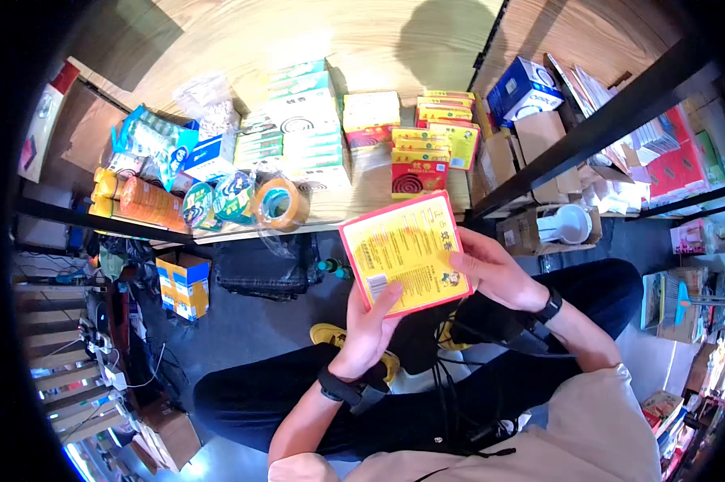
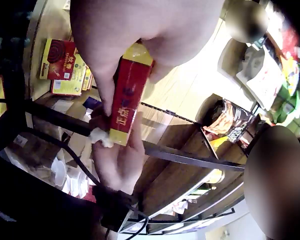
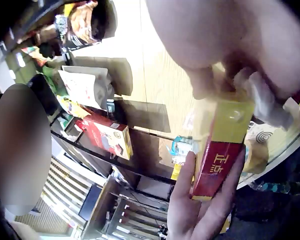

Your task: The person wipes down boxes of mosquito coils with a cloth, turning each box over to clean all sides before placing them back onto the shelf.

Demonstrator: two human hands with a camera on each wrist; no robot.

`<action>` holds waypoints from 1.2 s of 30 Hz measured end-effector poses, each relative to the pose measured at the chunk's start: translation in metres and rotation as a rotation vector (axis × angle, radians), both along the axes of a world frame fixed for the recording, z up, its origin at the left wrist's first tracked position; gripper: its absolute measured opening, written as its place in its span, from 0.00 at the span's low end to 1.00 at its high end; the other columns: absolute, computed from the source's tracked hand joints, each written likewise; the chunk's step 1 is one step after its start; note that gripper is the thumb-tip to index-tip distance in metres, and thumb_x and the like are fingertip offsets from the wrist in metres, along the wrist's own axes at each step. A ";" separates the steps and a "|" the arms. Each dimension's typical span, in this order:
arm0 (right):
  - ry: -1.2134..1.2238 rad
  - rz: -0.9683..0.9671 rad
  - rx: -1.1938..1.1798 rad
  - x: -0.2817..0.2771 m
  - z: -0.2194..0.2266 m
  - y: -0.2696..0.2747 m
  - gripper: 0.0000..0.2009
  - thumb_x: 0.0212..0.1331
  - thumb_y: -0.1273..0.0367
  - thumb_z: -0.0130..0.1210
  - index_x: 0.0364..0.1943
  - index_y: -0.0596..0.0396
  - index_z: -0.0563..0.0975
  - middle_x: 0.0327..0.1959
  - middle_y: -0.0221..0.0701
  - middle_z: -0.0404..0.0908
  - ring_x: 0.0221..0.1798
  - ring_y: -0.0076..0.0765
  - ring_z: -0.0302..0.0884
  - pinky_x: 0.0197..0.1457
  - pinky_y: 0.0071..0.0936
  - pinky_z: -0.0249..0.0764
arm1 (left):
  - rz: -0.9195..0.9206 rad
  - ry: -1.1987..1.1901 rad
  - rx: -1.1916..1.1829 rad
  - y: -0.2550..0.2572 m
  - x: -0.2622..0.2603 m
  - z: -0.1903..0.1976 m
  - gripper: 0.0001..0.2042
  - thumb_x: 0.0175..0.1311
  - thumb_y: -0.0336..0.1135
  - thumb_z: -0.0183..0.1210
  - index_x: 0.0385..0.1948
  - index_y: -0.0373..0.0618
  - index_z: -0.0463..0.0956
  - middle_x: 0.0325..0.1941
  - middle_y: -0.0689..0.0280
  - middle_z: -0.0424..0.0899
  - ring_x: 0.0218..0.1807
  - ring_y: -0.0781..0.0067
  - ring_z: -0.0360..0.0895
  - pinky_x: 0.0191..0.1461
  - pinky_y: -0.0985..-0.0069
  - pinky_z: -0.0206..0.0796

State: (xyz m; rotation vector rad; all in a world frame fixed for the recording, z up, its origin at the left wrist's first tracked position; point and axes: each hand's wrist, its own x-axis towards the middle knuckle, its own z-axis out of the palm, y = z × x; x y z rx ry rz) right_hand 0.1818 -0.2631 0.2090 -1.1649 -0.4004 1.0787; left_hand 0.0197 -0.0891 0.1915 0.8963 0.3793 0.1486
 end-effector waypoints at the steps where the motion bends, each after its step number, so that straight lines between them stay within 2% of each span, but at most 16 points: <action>1: -0.012 0.007 0.014 0.003 -0.002 0.001 0.23 0.77 0.63 0.50 0.68 0.64 0.66 0.59 0.34 0.79 0.59 0.20 0.76 0.62 0.24 0.74 | -0.032 0.025 -0.297 0.002 0.004 0.004 0.30 0.75 0.28 0.53 0.75 0.41 0.49 0.74 0.53 0.64 0.73 0.59 0.68 0.73 0.56 0.66; 3: -0.051 0.013 -0.156 0.007 -0.004 -0.002 0.21 0.78 0.62 0.48 0.65 0.64 0.69 0.56 0.32 0.80 0.57 0.18 0.75 0.59 0.22 0.73 | 0.004 -0.008 -0.279 0.004 0.006 0.010 0.25 0.77 0.27 0.51 0.72 0.42 0.55 0.71 0.54 0.70 0.70 0.58 0.72 0.70 0.56 0.70; 7: 0.038 -0.251 -0.016 0.018 -0.006 -0.001 0.18 0.80 0.64 0.44 0.62 0.64 0.72 0.54 0.31 0.80 0.54 0.19 0.75 0.58 0.21 0.71 | 0.005 -0.021 -0.276 0.008 0.006 0.008 0.26 0.76 0.26 0.51 0.72 0.43 0.54 0.71 0.54 0.70 0.69 0.55 0.73 0.68 0.55 0.73; 8: -0.094 -0.410 -0.110 0.013 0.000 -0.002 0.17 0.80 0.67 0.43 0.61 0.65 0.73 0.52 0.29 0.80 0.53 0.20 0.75 0.58 0.22 0.71 | 0.016 -0.027 -0.251 0.008 0.006 0.008 0.26 0.76 0.26 0.51 0.72 0.43 0.54 0.71 0.54 0.69 0.69 0.54 0.74 0.67 0.54 0.74; 12: -1.099 -0.411 -0.291 0.018 0.040 0.004 0.14 0.66 0.81 0.50 0.53 0.59 0.80 0.50 0.40 0.76 0.52 0.41 0.78 0.57 0.29 0.72 | -0.017 -0.010 -0.237 0.004 0.003 0.005 0.26 0.76 0.25 0.52 0.73 0.42 0.53 0.71 0.54 0.69 0.69 0.57 0.74 0.68 0.57 0.73; 15: -1.342 -0.270 -0.245 0.004 0.036 0.006 0.18 0.60 0.82 0.58 0.53 0.53 0.82 0.52 0.38 0.74 0.55 0.45 0.77 0.56 0.33 0.74 | -0.043 -0.001 -0.137 -0.009 0.002 0.000 0.28 0.76 0.25 0.52 0.74 0.43 0.52 0.71 0.55 0.69 0.69 0.62 0.72 0.70 0.60 0.70; 19: -1.286 -0.065 -0.146 -0.036 0.022 0.011 0.22 0.60 0.78 0.60 0.60 0.52 0.78 0.54 0.40 0.73 0.56 0.46 0.75 0.60 0.35 0.74 | -0.028 -0.023 -0.084 -0.014 0.000 -0.003 0.28 0.78 0.30 0.51 0.75 0.45 0.49 0.72 0.57 0.67 0.71 0.65 0.69 0.73 0.63 0.66; 22: -1.308 0.112 -0.010 -0.059 0.011 0.013 0.26 0.60 0.80 0.60 0.65 0.52 0.76 0.51 0.36 0.73 0.52 0.42 0.74 0.58 0.32 0.74 | -0.013 -0.040 -0.063 -0.006 -0.003 -0.014 0.31 0.80 0.50 0.45 0.77 0.48 0.46 0.73 0.57 0.66 0.71 0.63 0.70 0.73 0.63 0.65; 23: -0.975 0.161 -0.122 -0.050 0.012 0.011 0.24 0.61 0.80 0.59 0.63 0.52 0.78 0.51 0.36 0.74 0.53 0.41 0.75 0.57 0.31 0.75 | -0.019 -0.034 -0.062 -0.006 -0.002 -0.014 0.31 0.80 0.50 0.45 0.77 0.48 0.46 0.73 0.57 0.66 0.71 0.63 0.70 0.73 0.63 0.65; 25: -1.357 -0.125 -0.090 -0.022 0.004 0.011 0.21 0.60 0.81 0.59 0.59 0.53 0.80 0.51 0.38 0.75 0.55 0.41 0.77 0.57 0.32 0.75 | -0.023 -0.090 -0.128 -0.009 -0.002 -0.014 0.30 0.80 0.49 0.45 0.76 0.49 0.47 0.75 0.59 0.63 0.75 0.62 0.66 0.74 0.62 0.65; 27: -1.202 -0.260 -0.303 0.003 0.010 0.007 0.19 0.61 0.80 0.58 0.57 0.53 0.81 0.53 0.39 0.75 0.57 0.44 0.77 0.59 0.36 0.75 | -0.061 -0.107 -0.058 -0.016 0.002 -0.014 0.34 0.78 0.53 0.46 0.76 0.46 0.47 0.74 0.58 0.65 0.73 0.64 0.68 0.73 0.63 0.65; 31: -1.293 -0.096 -0.043 -0.026 0.006 0.012 0.20 0.60 0.79 0.60 0.58 0.52 0.80 0.58 0.37 0.74 0.61 0.46 0.75 0.65 0.35 0.73 | -0.161 -0.114 0.167 -0.018 -0.005 -0.035 0.42 0.71 0.62 0.54 0.75 0.39 0.50 0.71 0.58 0.68 0.69 0.69 0.70 0.72 0.66 0.64; 32: -1.019 0.073 0.062 -0.048 0.002 0.012 0.22 0.58 0.79 0.62 0.59 0.51 0.79 0.59 0.36 0.74 0.62 0.45 0.74 0.65 0.35 0.73 | -0.161 -0.017 0.092 -0.019 -0.013 -0.039 0.45 0.66 0.63 0.60 0.74 0.40 0.52 0.69 0.61 0.69 0.68 0.71 0.70 0.71 0.67 0.63; 33: -1.216 0.127 0.063 -0.051 0.014 0.013 0.24 0.57 0.79 0.63 0.60 0.51 0.79 0.58 0.36 0.74 0.61 0.44 0.74 0.65 0.36 0.72 | -0.161 -0.018 0.093 -0.018 -0.018 -0.048 0.45 0.66 0.63 0.60 0.74 0.40 0.52 0.69 0.61 0.69 0.68 0.71 0.70 0.71 0.67 0.63; 35: -1.183 0.086 0.029 -0.044 0.005 0.010 0.24 0.58 0.79 0.62 0.60 0.50 0.80 0.57 0.36 0.74 0.59 0.43 0.75 0.64 0.36 0.73 | -0.191 -0.081 0.170 -0.013 -0.019 -0.066 0.42 0.67 0.51 0.66 0.74 0.42 0.50 0.71 0.60 0.66 0.72 0.61 0.68 0.75 0.58 0.64; 36: -1.185 0.076 0.024 -0.036 0.000 0.008 0.24 0.58 0.79 0.62 0.60 0.50 0.80 0.57 0.36 0.74 0.59 0.43 0.75 0.64 0.36 0.73 | -0.149 -0.067 0.065 -0.019 -0.011 -0.045 0.43 0.63 0.39 0.70 0.74 0.39 0.50 0.71 0.61 0.67 0.72 0.64 0.69 0.75 0.61 0.63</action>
